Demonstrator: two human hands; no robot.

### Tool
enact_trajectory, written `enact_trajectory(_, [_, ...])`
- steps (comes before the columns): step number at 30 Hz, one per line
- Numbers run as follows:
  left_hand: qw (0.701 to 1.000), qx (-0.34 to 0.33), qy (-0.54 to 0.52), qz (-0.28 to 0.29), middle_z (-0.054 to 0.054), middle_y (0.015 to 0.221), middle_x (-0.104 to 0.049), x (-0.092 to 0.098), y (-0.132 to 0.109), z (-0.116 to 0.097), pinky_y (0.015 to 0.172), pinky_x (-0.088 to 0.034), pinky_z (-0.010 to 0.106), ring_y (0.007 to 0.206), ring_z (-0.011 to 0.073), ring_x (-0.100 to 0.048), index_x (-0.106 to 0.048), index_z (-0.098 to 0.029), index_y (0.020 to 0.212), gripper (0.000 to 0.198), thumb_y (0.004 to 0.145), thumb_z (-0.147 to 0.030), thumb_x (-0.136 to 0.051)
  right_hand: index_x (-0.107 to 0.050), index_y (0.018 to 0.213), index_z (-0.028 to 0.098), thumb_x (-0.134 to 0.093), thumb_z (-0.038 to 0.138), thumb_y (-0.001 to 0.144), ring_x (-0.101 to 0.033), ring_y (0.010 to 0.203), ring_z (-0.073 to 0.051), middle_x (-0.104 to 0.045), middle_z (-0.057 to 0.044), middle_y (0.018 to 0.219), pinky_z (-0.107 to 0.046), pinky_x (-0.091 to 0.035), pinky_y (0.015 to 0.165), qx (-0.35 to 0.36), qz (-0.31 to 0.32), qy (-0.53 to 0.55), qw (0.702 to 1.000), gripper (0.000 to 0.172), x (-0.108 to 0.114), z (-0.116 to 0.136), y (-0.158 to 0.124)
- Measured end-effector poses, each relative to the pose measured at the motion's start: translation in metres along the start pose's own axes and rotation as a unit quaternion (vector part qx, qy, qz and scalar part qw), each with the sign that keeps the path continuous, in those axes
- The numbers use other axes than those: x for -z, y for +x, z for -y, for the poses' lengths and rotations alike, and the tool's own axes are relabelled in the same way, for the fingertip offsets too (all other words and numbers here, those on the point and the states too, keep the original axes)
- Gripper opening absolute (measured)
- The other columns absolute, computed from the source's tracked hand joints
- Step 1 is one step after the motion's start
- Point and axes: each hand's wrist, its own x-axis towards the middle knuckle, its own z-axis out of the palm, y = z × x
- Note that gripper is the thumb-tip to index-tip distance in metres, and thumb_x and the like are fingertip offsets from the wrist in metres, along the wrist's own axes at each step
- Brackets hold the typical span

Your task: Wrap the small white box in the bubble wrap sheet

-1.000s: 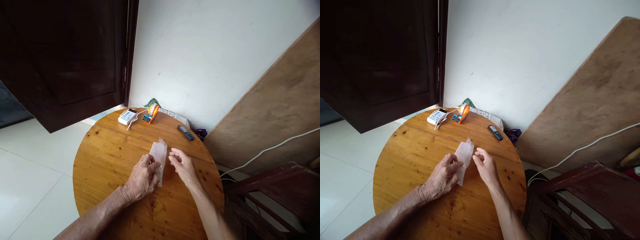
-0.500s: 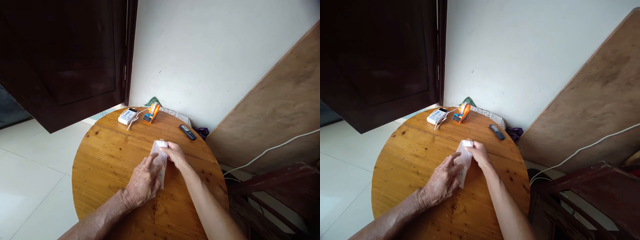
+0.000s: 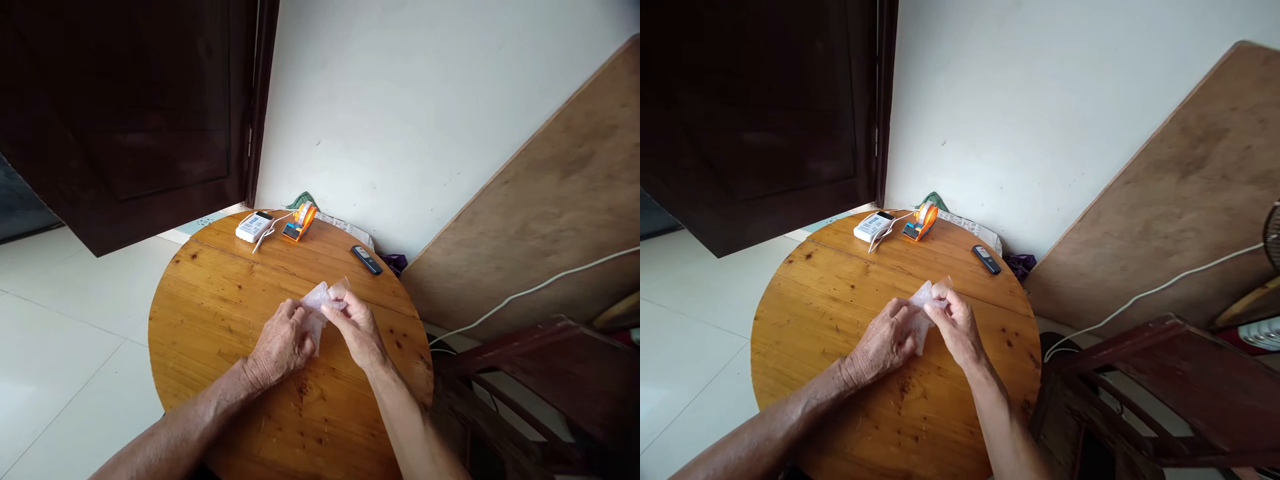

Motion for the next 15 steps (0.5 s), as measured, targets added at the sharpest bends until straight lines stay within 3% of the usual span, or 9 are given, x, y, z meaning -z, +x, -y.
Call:
enact_trajectory(5, [0.993,0.101,-0.034,-0.046,0.011,0.116,-0.054,0.0,-0.001,0.007,0.089,-0.052,0.042,0.101,0.026,-0.056,-0.047,-0.017,0.125,0.057,0.072,-0.029,-0.066,-0.059,0.081,0.023,-0.063,0.033,0.081,-0.06,0.084,-0.019,-0.066,-0.002,0.092,-0.03,-0.046,0.08,0.036,0.021,-0.06,0.997,0.011,-0.005,0.009,-0.026])
enact_trajectory(7, [0.993,0.076,-0.075,-0.038,0.015,0.129,-0.049,0.001,0.002,0.01,0.098,-0.048,0.045,0.114,0.0285,-0.053,-0.042,-0.016,0.134,0.069,0.071,-0.027,-0.066,-0.057,0.081,0.023,-0.062,0.033,0.081,-0.062,0.092,-0.021,-0.068,-0.003,0.101,-0.032,-0.047,0.085,0.029,0.033,-0.066,0.997,0.012,-0.005,0.012,-0.026])
enact_trajectory(9, [0.99,0.037,-0.133,-0.022,0.014,0.135,-0.048,0.001,0.004,0.012,0.102,-0.045,0.043,0.122,0.0278,-0.049,-0.042,-0.017,0.135,0.067,0.072,-0.022,-0.064,-0.056,0.082,0.023,-0.061,0.033,0.081,-0.063,0.095,-0.021,-0.069,-0.002,0.102,-0.032,-0.047,0.086,0.031,0.039,-0.073,0.996,0.012,-0.004,0.015,-0.023])
enact_trajectory(11, [0.981,0.035,-0.191,-0.006,0.01,0.124,-0.056,0.0,0.006,0.014,0.097,-0.047,0.038,0.114,0.0236,-0.055,-0.049,-0.018,0.127,0.054,0.075,-0.018,-0.061,-0.056,0.084,0.023,-0.059,0.032,0.082,-0.064,0.096,-0.021,-0.071,-0.002,0.103,-0.031,-0.048,0.087,0.04,0.05,-0.076,0.995,0.009,-0.006,0.017,-0.022])
enact_trajectory(15, [0.959,0.109,-0.261,0.013,0.001,0.088,-0.064,-0.003,0.008,0.018,0.069,-0.048,0.026,0.075,0.0142,-0.059,-0.052,-0.017,0.103,0.034,0.073,-0.02,-0.068,-0.056,0.086,0.024,-0.052,0.03,0.091,-0.063,0.109,-0.022,-0.07,-0.005,0.115,-0.035,-0.047,0.095,0.057,0.08,-0.092,0.991,0.008,-0.016,0.015,-0.035])
